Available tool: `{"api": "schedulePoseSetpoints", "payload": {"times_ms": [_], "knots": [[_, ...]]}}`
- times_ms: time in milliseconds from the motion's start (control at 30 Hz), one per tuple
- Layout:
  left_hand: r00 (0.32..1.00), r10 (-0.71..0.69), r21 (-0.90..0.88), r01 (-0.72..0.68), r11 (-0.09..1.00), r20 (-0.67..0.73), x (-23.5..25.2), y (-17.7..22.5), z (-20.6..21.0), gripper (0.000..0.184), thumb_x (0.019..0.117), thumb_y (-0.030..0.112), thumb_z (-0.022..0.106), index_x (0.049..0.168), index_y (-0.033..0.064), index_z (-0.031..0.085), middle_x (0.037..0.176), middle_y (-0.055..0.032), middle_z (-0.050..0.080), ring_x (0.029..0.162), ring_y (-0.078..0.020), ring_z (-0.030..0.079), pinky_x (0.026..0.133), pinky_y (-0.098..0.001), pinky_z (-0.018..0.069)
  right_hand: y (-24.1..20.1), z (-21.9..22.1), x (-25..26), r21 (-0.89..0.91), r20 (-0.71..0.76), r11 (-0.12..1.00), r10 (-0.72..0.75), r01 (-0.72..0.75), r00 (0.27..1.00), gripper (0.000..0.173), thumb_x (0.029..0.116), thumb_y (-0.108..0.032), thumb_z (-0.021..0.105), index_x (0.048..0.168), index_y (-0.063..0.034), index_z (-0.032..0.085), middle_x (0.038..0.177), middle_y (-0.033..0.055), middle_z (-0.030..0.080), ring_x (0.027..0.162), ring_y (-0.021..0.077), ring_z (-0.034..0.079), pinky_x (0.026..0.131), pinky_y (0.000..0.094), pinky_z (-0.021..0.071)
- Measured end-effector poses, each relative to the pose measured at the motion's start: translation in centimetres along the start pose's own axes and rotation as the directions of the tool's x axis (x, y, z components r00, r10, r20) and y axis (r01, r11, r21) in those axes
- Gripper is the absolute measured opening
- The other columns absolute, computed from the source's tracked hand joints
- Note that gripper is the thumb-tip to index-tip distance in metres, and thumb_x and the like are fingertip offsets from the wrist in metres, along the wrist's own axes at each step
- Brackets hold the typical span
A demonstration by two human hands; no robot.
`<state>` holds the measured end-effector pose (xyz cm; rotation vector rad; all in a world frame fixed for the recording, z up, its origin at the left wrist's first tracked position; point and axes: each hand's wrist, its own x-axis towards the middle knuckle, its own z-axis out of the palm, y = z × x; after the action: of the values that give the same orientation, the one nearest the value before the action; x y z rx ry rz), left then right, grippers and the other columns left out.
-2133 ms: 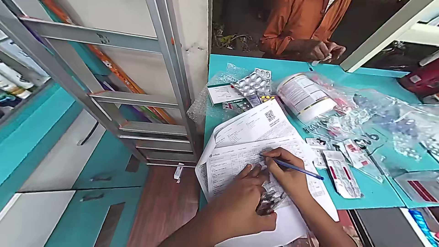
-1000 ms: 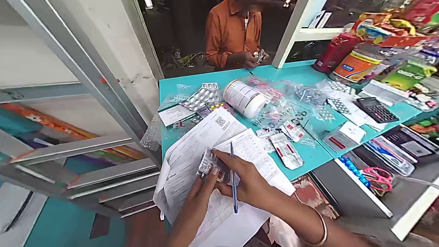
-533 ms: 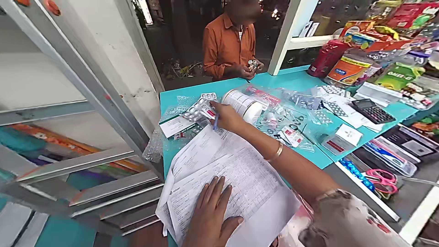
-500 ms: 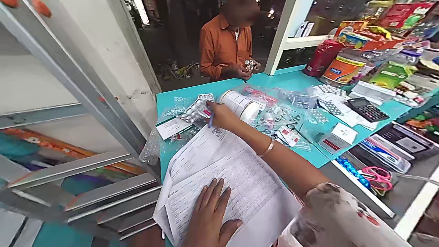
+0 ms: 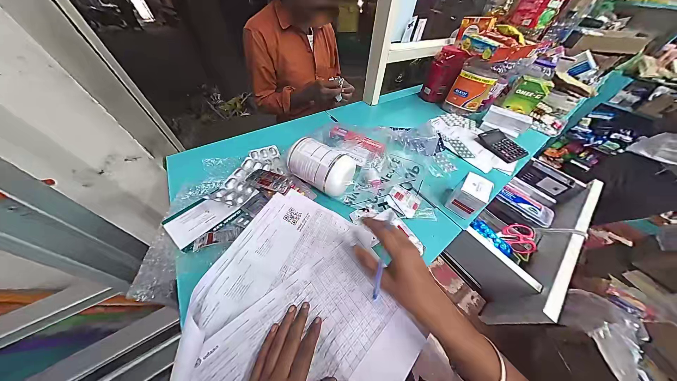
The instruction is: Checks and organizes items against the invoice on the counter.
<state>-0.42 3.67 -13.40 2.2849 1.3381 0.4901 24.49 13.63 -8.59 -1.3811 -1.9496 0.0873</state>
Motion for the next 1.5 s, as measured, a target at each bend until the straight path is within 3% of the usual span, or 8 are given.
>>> {"api": "schedulePoseSetpoints", "payload": {"times_ms": [200,333,567,700,800,933,1267,1500], "knots": [[1.0,0.002,0.053,-0.003,0.999,0.006,-0.2,0.0,0.2,0.067,0.1007,0.05,0.056,0.147,0.0018,0.053,0.158,-0.0251,0.041,0.149,-0.0467,0.034,0.12,-0.0628,0.0232,5.9,-3.6,-3.8,-0.111,-0.015,0.916,0.387,-0.387,0.922,0.087,0.0853,-0.045,0.077,0.152,0.0007,0.045,0.132,0.0277,0.062,0.116,0.0434,0.063,0.095,0.0571,0.0526],[0.999,0.013,0.073,-0.01,0.997,-0.046,-0.4,-0.1,0.6,0.065,0.101,0.05,0.056,0.146,0.0032,0.055,0.157,-0.0235,0.043,0.148,-0.0442,0.037,0.12,-0.0619,0.0248,7.0,-3.8,-4.2,-0.148,0.101,0.935,0.338,-0.322,0.936,0.097,0.0782,-0.047,0.083,0.154,-0.001,0.043,0.139,0.0239,0.061,0.125,0.0466,0.058,0.104,0.0648,0.0442],[0.99,0.044,0.039,-0.039,0.998,-0.134,-0.6,-0.4,1.0,0.054,0.1008,0.04,0.061,0.138,0.0015,0.062,0.15,-0.0243,0.052,0.144,-0.0418,0.044,0.119,-0.0603,0.0287,7.9,-4.3,-3.6,-0.039,0.121,0.964,0.266,-0.263,0.956,0.084,0.0825,-0.044,0.08,0.148,0.0002,0.051,0.128,0.0183,0.069,0.112,0.0382,0.066,0.095,0.0581,0.0508],[0.99,0.039,-0.007,-0.041,0.999,-0.133,-0.9,-0.4,0.7,0.05,0.1014,0.036,0.062,0.136,-0.0001,0.064,0.148,-0.0255,0.053,0.143,-0.0433,0.045,0.12,-0.0605,0.0283,9.9,-4.9,-1.0,-0.042,-0.045,0.967,0.249,-0.25,0.968,0.058,0.0946,-0.038,0.069,0.135,0.0029,0.062,0.121,0.0228,0.07,0.111,0.0385,0.068,0.097,0.0552,0.0523],[0.989,0.051,-0.01,-0.052,0.999,-0.141,-0.9,-0.1,0.4,0.049,0.1013,0.034,0.062,0.135,-0.0015,0.065,0.146,-0.0266,0.054,0.142,-0.0454,0.045,0.119,-0.0618,0.0287,11.8,-4.9,1.6,-0.143,-0.054,0.942,0.299,-0.304,0.953,0.035,0.1008,-0.013,0.06,0.131,0.0038,0.064,0.118,0.0263,0.069,0.11,0.0428,0.066,0.097,0.0553,0.0512],[0.986,0.052,-0.011,-0.055,0.998,-0.16,-1.1,0.1,0.2,0.048,0.1015,0.034,0.062,0.133,-0.0021,0.066,0.145,-0.0265,0.056,0.141,-0.0457,0.047,0.119,-0.0613,0.0299,12.5,-4.6,4.9,-0.22,-0.021,0.912,0.352,-0.348,0.936,0.025,0.092,0.012,0.056,0.113,0.008,0.068,0.11,0.0277,0.069,0.104,0.0434,0.068,0.093,0.0564,0.0528],[0.97,0.074,0.048,-0.065,0.997,-0.233,-2.3,0.2,1.5,0.047,0.1008,0.037,0.06,0.13,0.0013,0.068,0.144,-0.0219,0.058,0.139,-0.0407,0.05,0.116,-0.0608,0.0346,12.5,-6.4,8.8,-0.252,0.409,0.856,0.516,-0.451,0.752,0.055,0.0915,-0.01,0.076,0.134,0.0128,0.05,0.125,0.0331,0.061,0.12,0.0444,0.059,0.104,0.0584,0.0441],[0.931,0.101,0.153,-0.049,0.987,-0.352,-2.0,0.2,2.8,0.046,0.0999,0.044,0.056,0.127,0.0103,0.071,0.143,-0.0111,0.062,0.139,-0.0288,0.053,0.116,-0.0496,0.0411,13.1,-7.4,6.8,0.071,0.144,0.866,0.482,-0.495,0.864,0.043,0.0954,-0.011,0.069,0.126,0.0101,0.047,0.102,0.0183,0.06,0.085,0.0169,0.061,0.076,0.0371,0.0542]]}}
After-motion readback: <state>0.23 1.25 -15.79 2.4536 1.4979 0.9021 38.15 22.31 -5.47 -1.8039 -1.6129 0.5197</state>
